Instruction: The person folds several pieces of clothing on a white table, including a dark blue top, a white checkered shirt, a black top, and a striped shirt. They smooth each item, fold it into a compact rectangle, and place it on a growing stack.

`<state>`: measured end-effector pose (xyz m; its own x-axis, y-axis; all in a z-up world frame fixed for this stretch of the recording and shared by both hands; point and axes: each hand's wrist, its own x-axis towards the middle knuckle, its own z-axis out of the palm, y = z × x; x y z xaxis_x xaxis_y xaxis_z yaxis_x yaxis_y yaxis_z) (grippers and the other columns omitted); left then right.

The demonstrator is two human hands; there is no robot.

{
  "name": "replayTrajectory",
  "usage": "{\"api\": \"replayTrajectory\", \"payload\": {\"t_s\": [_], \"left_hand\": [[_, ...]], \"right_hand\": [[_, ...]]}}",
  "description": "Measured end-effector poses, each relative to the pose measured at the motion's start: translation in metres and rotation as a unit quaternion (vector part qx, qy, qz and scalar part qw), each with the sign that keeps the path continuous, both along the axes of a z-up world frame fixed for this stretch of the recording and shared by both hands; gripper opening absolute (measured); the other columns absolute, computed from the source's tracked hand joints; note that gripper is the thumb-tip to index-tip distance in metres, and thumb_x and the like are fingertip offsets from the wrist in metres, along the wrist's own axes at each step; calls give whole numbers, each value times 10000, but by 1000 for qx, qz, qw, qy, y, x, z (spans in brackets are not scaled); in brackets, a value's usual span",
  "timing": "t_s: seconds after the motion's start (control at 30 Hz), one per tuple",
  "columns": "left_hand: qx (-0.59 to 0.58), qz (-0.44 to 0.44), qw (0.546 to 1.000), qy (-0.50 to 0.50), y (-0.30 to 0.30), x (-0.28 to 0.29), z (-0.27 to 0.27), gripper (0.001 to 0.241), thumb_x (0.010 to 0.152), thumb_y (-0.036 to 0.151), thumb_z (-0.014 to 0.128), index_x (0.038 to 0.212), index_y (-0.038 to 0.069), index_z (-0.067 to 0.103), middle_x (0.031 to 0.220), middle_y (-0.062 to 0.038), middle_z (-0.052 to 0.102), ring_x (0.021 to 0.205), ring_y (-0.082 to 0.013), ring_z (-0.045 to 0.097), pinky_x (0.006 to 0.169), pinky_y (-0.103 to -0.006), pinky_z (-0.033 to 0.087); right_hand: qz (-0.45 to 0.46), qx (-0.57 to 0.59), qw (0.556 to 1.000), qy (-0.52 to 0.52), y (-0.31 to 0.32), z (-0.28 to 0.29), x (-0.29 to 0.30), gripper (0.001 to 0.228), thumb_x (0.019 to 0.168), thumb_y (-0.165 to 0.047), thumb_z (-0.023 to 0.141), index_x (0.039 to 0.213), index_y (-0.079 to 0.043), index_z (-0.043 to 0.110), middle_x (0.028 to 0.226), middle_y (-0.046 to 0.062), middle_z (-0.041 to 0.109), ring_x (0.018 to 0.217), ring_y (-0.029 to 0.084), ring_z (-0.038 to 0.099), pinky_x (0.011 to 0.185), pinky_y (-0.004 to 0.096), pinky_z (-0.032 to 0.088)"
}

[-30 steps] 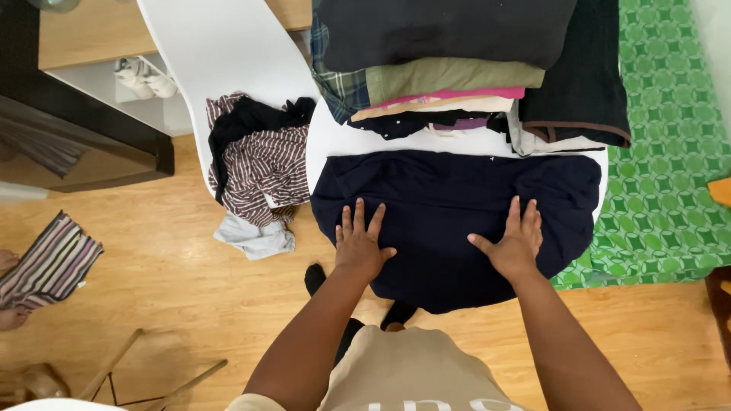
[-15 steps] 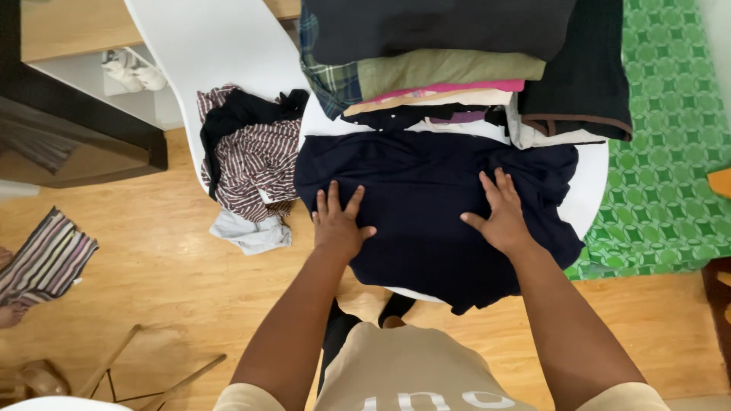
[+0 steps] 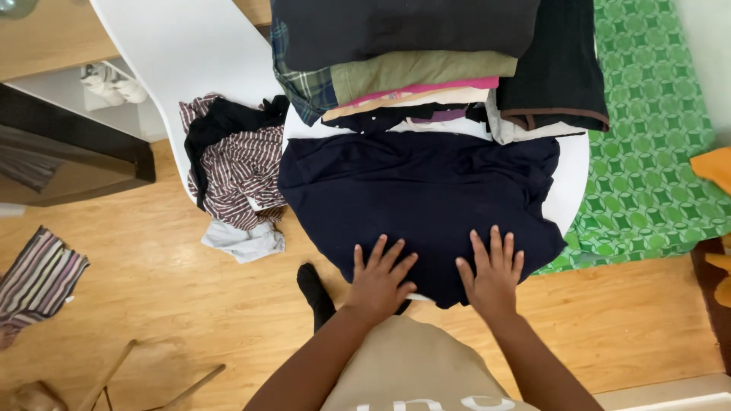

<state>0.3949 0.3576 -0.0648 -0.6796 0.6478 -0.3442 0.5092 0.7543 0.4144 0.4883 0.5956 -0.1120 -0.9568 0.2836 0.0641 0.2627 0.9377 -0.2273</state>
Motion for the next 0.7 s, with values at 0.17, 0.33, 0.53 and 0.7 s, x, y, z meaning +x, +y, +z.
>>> {"api": "replayTrajectory", "payload": {"t_s": [0.17,0.33,0.53,0.7], "left_hand": [[-28,-59,996,-64,-3,-16,-2,757,921,518,644,1574,335,307,1695,8,80,1563,-285,-34,1193,-695,-10],[0,-50,997,-53,-5,-20,-20,689,946,449,635,1564,337,353,1701,47,110,1575,-239,-17,1219,-654,-16],[48,21,998,-48,0,-16,-33,422,939,292,668,1353,273,588,1654,50,271,1578,-227,103,1237,-649,33],[37,41,998,-21,5,-19,-37,156,998,222,612,1144,190,654,1626,34,355,1593,-247,142,1255,-643,63]], "right_hand": [[22,-40,999,-7,44,0,-30,626,936,-478,615,1501,-225,527,1648,161,342,1537,425,250,1220,623,167],[47,-99,994,-28,38,7,-43,558,938,-404,661,1456,-218,569,1637,177,351,1528,443,238,1196,630,169],[77,-71,993,61,-46,26,-17,513,866,-277,723,1355,-169,612,1571,207,429,1502,428,328,1186,621,257],[143,-81,986,-7,-40,23,-3,477,817,-253,756,1259,-108,649,1464,214,462,1412,415,378,1112,668,276]]}}
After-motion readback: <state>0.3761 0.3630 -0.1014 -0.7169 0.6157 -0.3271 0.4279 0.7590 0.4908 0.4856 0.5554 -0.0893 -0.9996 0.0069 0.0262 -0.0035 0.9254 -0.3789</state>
